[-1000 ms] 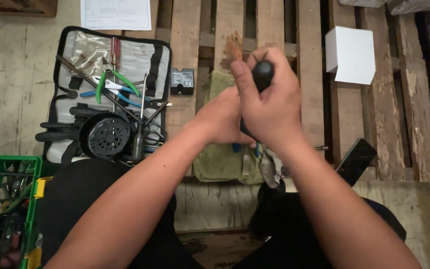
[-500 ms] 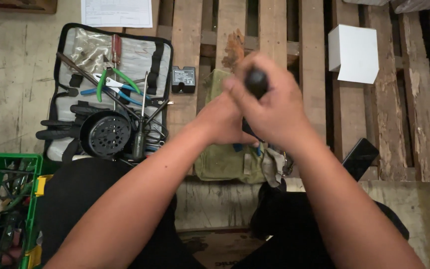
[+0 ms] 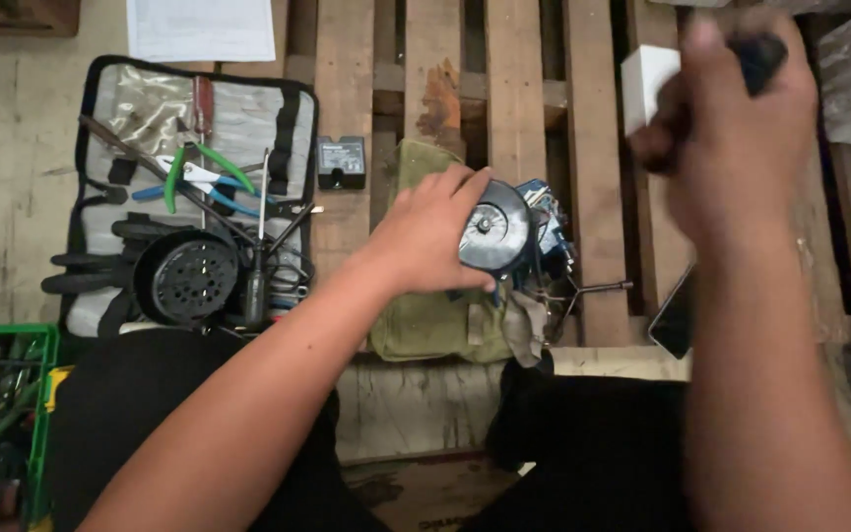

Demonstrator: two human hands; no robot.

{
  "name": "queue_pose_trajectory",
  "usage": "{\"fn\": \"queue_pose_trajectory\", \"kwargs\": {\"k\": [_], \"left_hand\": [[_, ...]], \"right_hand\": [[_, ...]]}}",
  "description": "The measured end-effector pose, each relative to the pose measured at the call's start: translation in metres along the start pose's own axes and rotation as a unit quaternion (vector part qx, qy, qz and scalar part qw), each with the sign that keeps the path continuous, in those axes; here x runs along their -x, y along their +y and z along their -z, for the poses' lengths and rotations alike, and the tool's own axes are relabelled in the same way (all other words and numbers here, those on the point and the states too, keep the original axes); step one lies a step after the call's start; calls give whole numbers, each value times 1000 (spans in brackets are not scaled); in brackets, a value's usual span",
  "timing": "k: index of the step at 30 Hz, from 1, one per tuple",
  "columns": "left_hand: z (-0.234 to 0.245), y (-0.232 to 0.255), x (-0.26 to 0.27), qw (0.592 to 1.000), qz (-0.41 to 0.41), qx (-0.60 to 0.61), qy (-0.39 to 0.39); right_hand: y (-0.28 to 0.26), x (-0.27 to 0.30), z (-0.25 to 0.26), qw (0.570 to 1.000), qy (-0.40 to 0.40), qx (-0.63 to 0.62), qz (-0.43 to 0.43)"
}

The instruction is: A person uses tools to disassemble and secure components of a small electric pump motor on a wooden pallet.

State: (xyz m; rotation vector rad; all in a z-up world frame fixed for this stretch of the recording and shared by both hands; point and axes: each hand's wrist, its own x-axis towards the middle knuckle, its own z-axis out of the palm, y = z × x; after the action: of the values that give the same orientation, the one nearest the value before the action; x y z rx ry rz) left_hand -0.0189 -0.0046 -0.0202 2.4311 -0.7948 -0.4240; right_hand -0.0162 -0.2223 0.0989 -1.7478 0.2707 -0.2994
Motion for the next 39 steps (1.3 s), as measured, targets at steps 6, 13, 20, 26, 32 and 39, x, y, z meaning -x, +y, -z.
{"fn": "queue_pose_trajectory", "kwargs": {"k": [6,13,20,26,32,39], "left_hand": [[1,10,3,1000,19,9,2],[-4,11,-7,999,27,-37,-2],[16,13,8,997,66,-17,-22],[28,3,36,994,100,37,-36],[31,-11,50,988,141,29,-57],[38,-36,55,979,175,73,-70]], "right_hand": [[104,0,39,872,-161,438,-150],[185,9,36,881,-188,334,-278],[149,10,20,843,-227,403,-276],[178,-7,30,843,-228,414,-257],[147,4,10,860,-225,398,-227],[108,25,-28,862,-211,415,-201]]}}
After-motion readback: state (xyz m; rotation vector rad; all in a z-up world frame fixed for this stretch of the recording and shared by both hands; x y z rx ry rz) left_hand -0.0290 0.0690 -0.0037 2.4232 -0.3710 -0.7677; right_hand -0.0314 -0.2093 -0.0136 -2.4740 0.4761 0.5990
